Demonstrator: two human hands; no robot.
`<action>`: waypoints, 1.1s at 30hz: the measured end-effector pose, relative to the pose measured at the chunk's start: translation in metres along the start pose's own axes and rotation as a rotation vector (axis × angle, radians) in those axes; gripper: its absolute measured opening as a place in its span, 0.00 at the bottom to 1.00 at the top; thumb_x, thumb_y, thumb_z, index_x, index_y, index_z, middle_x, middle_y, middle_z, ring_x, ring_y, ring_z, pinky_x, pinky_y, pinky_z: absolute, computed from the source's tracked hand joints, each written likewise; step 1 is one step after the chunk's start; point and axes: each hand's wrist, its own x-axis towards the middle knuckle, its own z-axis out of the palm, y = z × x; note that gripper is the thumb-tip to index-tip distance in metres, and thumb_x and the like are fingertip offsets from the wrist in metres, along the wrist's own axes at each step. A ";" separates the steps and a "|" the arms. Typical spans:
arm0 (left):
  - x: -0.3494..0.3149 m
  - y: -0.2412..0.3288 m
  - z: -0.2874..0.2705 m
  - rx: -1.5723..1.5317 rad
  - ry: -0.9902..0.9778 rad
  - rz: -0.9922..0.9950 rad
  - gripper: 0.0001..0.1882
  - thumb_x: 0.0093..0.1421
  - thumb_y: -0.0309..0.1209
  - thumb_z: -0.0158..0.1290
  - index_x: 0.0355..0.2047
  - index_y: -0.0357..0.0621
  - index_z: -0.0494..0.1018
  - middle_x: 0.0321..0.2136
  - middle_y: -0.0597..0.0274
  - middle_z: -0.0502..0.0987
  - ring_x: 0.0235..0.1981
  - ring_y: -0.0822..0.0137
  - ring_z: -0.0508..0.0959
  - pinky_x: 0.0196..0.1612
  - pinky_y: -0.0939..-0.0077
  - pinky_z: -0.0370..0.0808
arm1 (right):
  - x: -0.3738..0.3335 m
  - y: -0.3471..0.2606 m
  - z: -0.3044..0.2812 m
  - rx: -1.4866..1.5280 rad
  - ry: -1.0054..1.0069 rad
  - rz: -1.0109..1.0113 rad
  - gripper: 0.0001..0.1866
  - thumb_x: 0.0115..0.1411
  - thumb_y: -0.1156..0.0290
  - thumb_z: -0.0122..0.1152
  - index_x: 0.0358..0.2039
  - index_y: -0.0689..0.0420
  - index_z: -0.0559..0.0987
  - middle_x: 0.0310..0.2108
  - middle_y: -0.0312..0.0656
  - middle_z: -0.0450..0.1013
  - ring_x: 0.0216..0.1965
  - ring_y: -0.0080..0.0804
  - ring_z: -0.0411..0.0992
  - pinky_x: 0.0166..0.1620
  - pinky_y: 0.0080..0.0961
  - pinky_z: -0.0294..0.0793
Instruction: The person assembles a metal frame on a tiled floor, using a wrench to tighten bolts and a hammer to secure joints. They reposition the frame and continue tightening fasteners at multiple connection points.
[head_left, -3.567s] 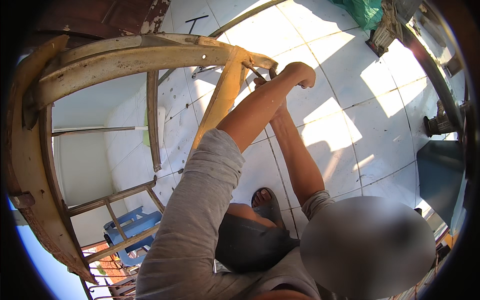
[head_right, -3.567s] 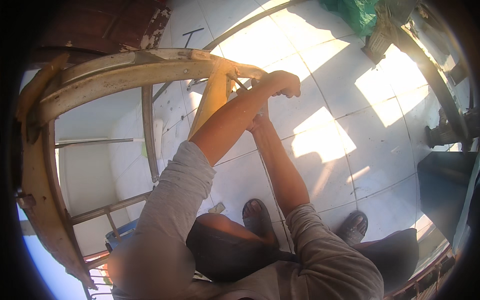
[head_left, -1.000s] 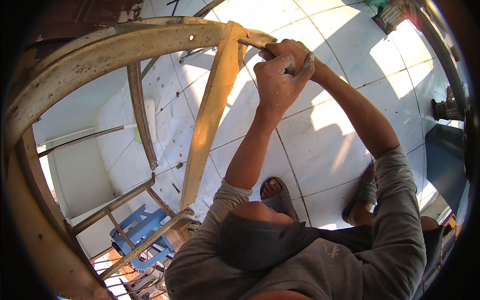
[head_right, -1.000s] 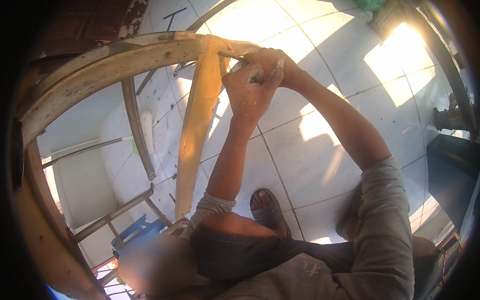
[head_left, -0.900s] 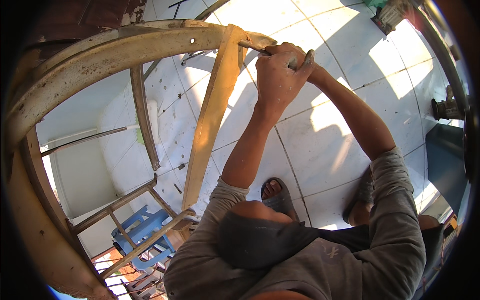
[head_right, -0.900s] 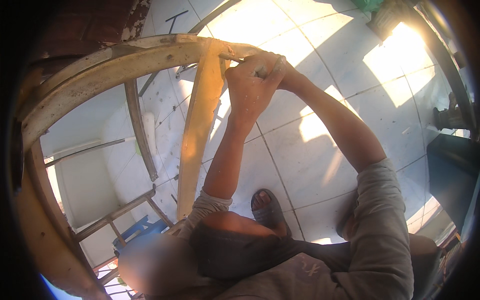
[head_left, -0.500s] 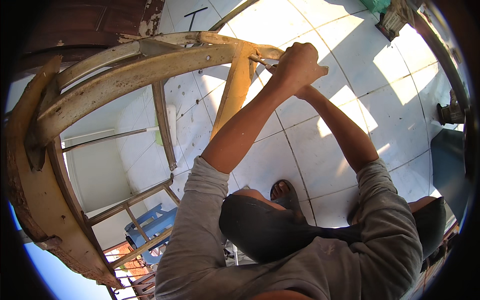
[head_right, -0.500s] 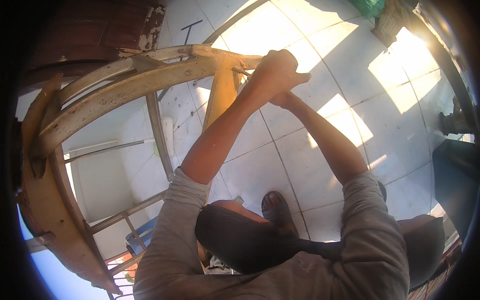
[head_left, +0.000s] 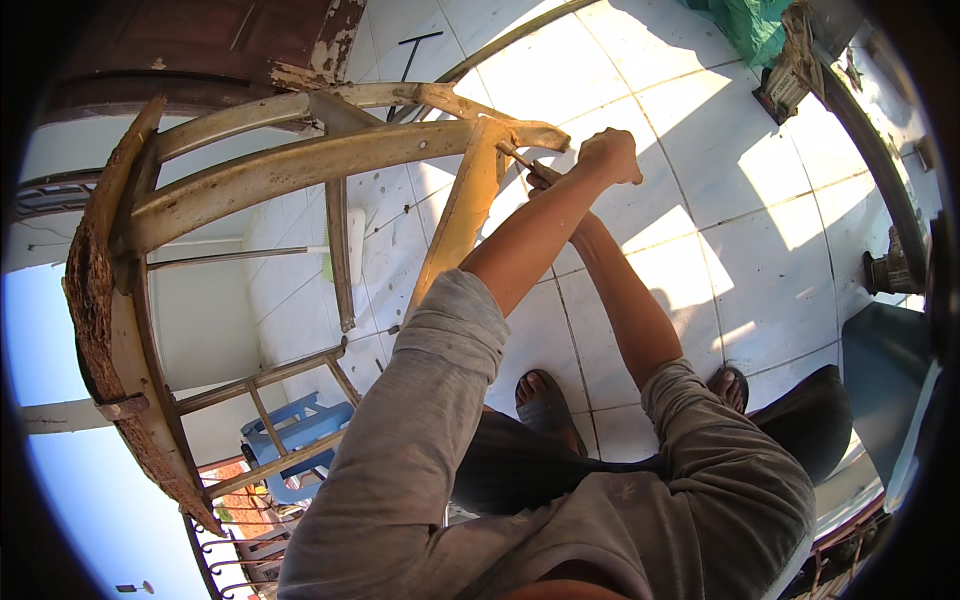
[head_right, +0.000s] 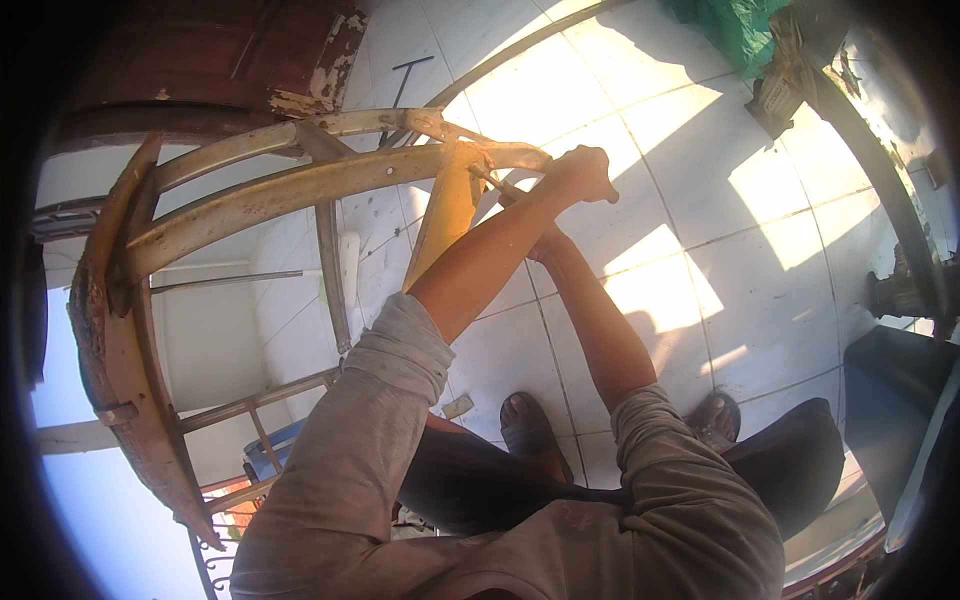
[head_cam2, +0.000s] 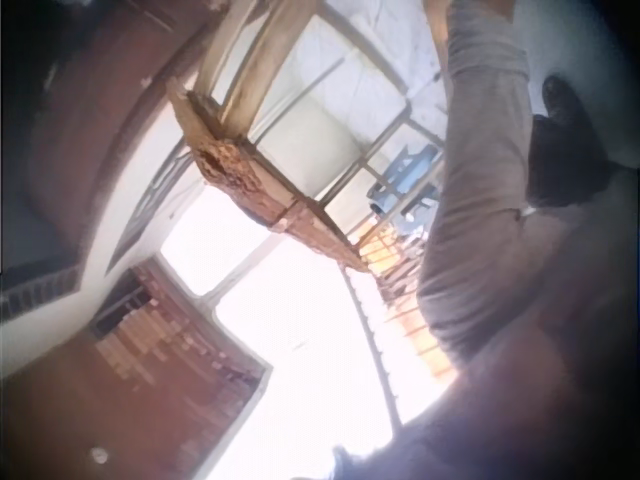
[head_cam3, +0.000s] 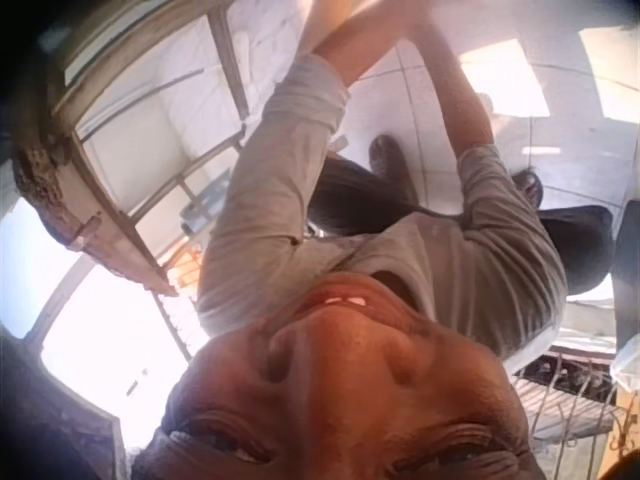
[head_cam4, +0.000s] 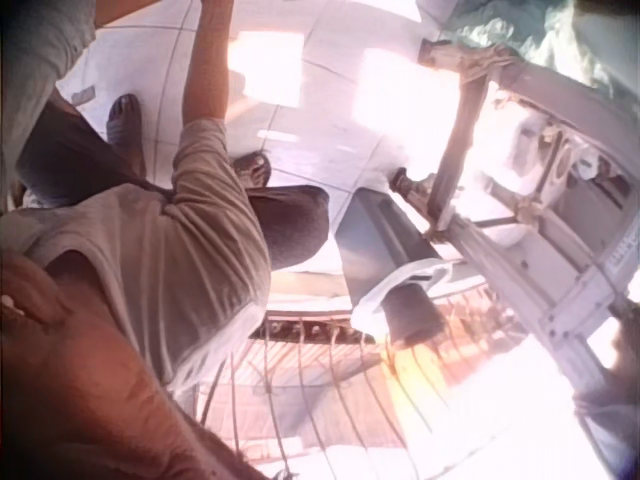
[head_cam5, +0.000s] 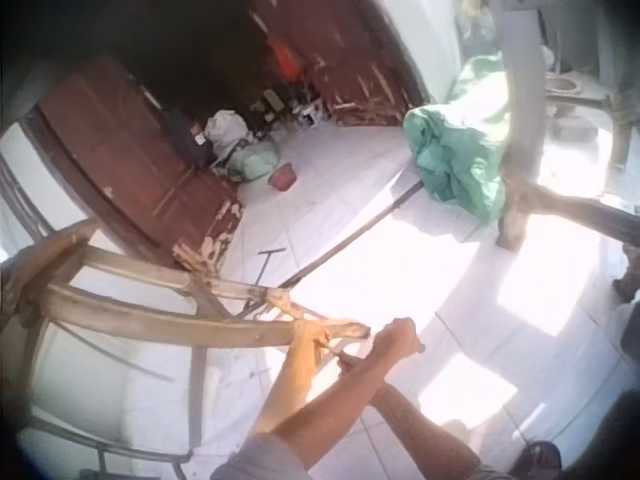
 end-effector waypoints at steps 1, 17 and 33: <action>-0.004 -0.001 0.005 -0.025 0.083 0.058 0.23 0.48 0.46 0.63 0.23 0.33 0.78 0.21 0.50 0.80 0.24 0.55 0.80 0.31 0.61 0.79 | 0.003 0.002 0.001 -0.024 0.042 -0.010 0.06 0.68 0.67 0.56 0.38 0.53 0.71 0.28 0.27 0.64 0.22 0.14 0.60 0.20 0.18 0.61; -0.082 -0.011 -0.038 -0.298 0.350 0.152 0.21 0.56 0.49 0.59 0.35 0.41 0.82 0.29 0.49 0.82 0.32 0.55 0.81 0.38 0.63 0.78 | -0.007 -0.027 0.028 -0.123 -0.154 0.102 0.09 0.68 0.64 0.55 0.41 0.55 0.72 0.30 0.33 0.70 0.29 0.20 0.71 0.30 0.23 0.77; -0.155 -0.134 -0.096 0.882 0.437 -0.216 0.30 0.53 0.49 0.62 0.51 0.47 0.72 0.35 0.57 0.80 0.46 0.59 0.78 0.48 0.62 0.73 | -0.035 -0.046 -0.014 -0.185 0.404 -0.010 0.27 0.62 0.41 0.58 0.20 0.42 0.58 0.14 0.23 0.46 0.13 0.16 0.44 0.16 0.18 0.43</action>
